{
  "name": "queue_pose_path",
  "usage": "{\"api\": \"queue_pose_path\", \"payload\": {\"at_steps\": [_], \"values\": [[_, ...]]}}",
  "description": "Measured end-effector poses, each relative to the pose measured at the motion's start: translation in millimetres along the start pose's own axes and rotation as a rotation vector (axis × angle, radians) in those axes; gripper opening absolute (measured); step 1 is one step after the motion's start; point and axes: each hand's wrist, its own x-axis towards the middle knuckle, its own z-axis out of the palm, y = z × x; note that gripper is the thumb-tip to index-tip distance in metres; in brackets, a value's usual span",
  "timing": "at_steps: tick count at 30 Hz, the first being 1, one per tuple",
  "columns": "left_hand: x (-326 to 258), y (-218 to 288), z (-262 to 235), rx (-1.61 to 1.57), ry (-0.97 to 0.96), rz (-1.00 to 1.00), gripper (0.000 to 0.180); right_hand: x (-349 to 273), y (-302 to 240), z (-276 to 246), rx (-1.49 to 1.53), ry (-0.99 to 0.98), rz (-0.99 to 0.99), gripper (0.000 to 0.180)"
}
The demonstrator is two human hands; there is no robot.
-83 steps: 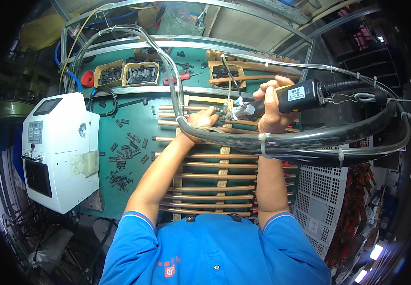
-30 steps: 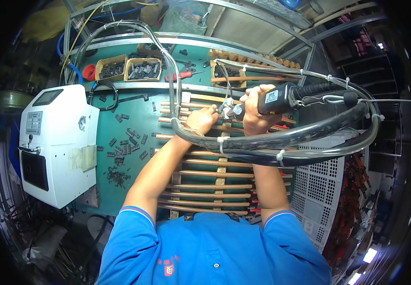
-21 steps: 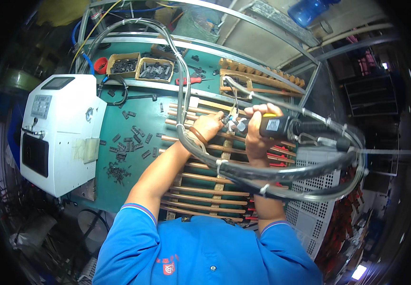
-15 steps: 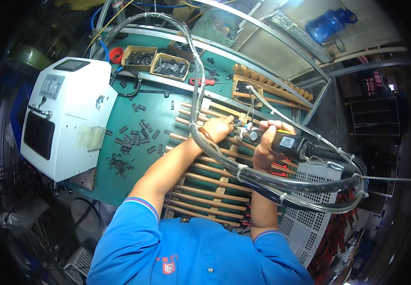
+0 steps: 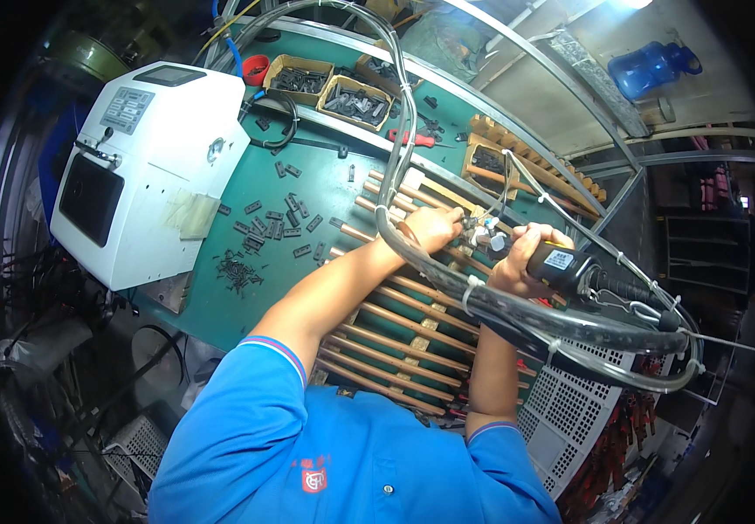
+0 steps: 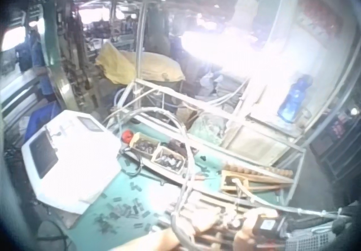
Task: The person uses a handheld power tool to attach small black plastic pieces to the ends of multiple metal rods arranged on a green workbench. They periodically remove the rods from a wooden jig, place them into a white plastic basket, and then reload the jig with new rods to continue the process.
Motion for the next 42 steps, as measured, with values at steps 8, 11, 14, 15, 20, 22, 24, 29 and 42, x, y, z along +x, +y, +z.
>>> {"api": "queue_pose_path", "payload": {"at_steps": [8, 11, 14, 15, 20, 22, 24, 29, 42], "values": [[2.5, 7.0, -17.4, -0.026, -0.078, -0.028, 0.019, -2.5, 4.5, -7.5, 0.161, -0.001, 0.065, 0.027], [-0.9, -5.1, -6.2, 0.073, -0.022, 0.099, 0.016, -0.4, -3.7, -4.8, 0.050, -0.030, 0.017, 0.025], [-0.4, 0.8, -6.6, 0.079, -0.045, 0.076, 0.017, -5.0, 2.0, -7.2, 0.112, 0.038, 0.029, 0.019], [-0.6, 2.7, -8.7, 0.033, -0.015, 0.056, 0.017, -3.7, 1.3, -9.5, 0.038, 0.027, -0.021, 0.015], [-4.6, 4.1, -2.3, -0.030, -0.020, -0.085, 0.014, -12.3, 6.7, -9.0, 0.070, -0.073, 0.015, 0.026], [-3.4, -5.2, 11.3, -0.092, -0.025, -0.194, 0.014, -19.4, 4.6, -2.7, 0.101, 0.008, 0.135, 0.025], [0.4, -3.9, 6.7, -0.067, -0.054, -0.146, 0.017, -10.8, 3.4, -5.8, 0.116, -0.093, 0.076, 0.024], [-1.5, -16.6, 15.9, 0.028, -0.015, 0.047, 0.017, 17.4, -7.0, -8.5, 0.178, 0.023, 0.218, 0.028], [11.0, -18.8, 26.7, -0.024, -0.232, -0.192, 0.035, 48.7, -27.8, -19.4, 0.265, 0.080, 0.032, 0.023]]}}
